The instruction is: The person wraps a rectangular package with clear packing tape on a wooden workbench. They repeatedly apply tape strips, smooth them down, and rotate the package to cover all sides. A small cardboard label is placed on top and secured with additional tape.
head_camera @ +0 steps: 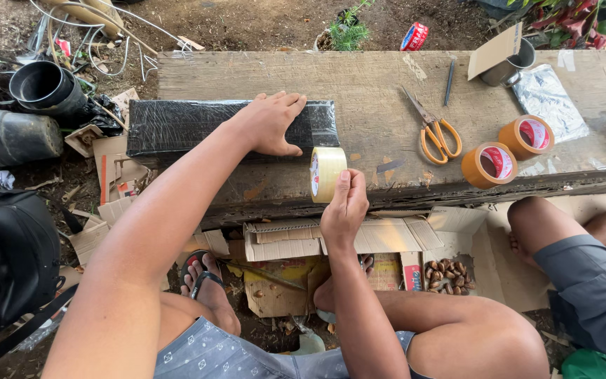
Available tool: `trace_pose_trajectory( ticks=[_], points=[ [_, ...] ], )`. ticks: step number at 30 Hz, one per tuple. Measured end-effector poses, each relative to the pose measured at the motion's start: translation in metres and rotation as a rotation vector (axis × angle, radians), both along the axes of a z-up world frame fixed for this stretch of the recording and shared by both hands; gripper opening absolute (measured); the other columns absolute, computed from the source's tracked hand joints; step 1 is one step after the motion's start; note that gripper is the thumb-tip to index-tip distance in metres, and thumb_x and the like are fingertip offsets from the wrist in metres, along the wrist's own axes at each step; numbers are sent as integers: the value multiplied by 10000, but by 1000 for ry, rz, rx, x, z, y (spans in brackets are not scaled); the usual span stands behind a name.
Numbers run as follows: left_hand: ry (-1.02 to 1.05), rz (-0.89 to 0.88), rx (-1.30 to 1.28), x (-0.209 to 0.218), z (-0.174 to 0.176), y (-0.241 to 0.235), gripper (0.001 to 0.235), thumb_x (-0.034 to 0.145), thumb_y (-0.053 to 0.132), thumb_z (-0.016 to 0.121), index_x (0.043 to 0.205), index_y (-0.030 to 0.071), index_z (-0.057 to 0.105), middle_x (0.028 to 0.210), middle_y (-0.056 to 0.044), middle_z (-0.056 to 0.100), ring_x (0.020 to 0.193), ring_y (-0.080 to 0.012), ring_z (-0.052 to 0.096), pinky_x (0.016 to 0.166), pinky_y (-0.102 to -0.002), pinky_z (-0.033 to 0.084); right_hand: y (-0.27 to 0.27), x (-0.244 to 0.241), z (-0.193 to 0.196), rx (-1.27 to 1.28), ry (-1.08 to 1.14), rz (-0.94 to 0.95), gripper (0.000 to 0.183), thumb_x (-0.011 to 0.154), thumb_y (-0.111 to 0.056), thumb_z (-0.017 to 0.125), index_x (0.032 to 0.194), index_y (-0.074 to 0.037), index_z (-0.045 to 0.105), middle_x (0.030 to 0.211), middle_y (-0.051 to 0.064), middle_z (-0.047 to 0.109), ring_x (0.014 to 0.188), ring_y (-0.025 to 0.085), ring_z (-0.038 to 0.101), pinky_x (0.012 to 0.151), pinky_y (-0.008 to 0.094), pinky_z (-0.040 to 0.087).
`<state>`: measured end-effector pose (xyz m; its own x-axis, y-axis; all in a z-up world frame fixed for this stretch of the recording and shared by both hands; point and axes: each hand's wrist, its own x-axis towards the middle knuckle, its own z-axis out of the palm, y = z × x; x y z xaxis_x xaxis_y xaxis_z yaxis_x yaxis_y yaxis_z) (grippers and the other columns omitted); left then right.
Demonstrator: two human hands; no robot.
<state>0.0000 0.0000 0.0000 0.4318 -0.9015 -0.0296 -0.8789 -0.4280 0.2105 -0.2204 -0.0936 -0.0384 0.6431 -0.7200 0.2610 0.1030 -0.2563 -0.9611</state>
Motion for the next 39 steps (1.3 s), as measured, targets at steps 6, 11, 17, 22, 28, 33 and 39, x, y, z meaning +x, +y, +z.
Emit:
trace_pose_trajectory(
  ticks=[6, 11, 17, 22, 28, 33, 39],
  points=[
    [94, 65, 239, -8, 31, -15, 1228, 693, 451, 886, 1646, 422, 112, 1483, -143, 493, 1334, -353, 536, 1056, -591, 446, 3, -3, -2, 23, 14, -6, 357, 1113, -322, 443, 1042, -5, 589, 785, 9, 637, 665, 49, 525, 582, 243, 449],
    [127, 66, 387, -4, 42, -34, 1356, 593, 391, 947, 1610, 554, 65, 1435, -147, 525, 1262, -360, 602, 996, -545, 536, 1, -3, -8, 30, 33, -11, 350, 1118, -311, 441, 1032, -7, 592, 785, 12, 624, 681, 47, 526, 594, 239, 456],
    [124, 55, 448, 2, 38, -43, 1374, 600, 413, 936, 1633, 531, 38, 1580, -160, 343, 1398, -400, 442, 1078, -565, 479, -1, -4, -29, 19, 45, -33, 346, 1123, -302, 445, 1020, -2, 583, 784, 30, 610, 704, 77, 510, 626, 275, 455],
    [-310, -222, 325, -11, 18, -26, 1179, 769, 684, 745, 1619, 345, 1, 1699, 1, -31, 1584, -276, 51, 1165, -749, 168, -2, -4, -38, -4, 129, -56, 303, 1087, -267, 441, 1009, -4, 569, 757, 70, 640, 676, 114, 550, 620, 307, 466],
    [-653, -539, 40, -21, 5, -12, 888, 869, 476, 639, 1538, 606, 69, 1683, 23, 51, 1485, -375, 123, 1106, -725, 244, -4, -5, -39, -20, 150, -43, 247, 1051, -190, 433, 975, 3, 566, 786, 100, 658, 706, 149, 609, 665, 324, 505],
    [-42, -46, 251, -14, 30, 7, 1148, 784, 546, 755, 1653, 371, 26, 1639, -138, 260, 1459, -394, 351, 1143, -583, 369, -6, -3, -37, 4, 99, 12, 259, 1055, -196, 432, 953, -2, 571, 792, 90, 659, 692, 125, 582, 632, 303, 498],
    [370, -159, -86, -4, 31, 16, 1141, 694, 529, 843, 1627, 277, 238, 1557, -202, 499, 1416, -368, 506, 1150, -475, 425, -9, -7, -13, 201, -223, 41, 295, 1109, -246, 489, 936, -16, 558, 833, 44, 614, 682, 77, 554, 578, 252, 483]
  ],
)
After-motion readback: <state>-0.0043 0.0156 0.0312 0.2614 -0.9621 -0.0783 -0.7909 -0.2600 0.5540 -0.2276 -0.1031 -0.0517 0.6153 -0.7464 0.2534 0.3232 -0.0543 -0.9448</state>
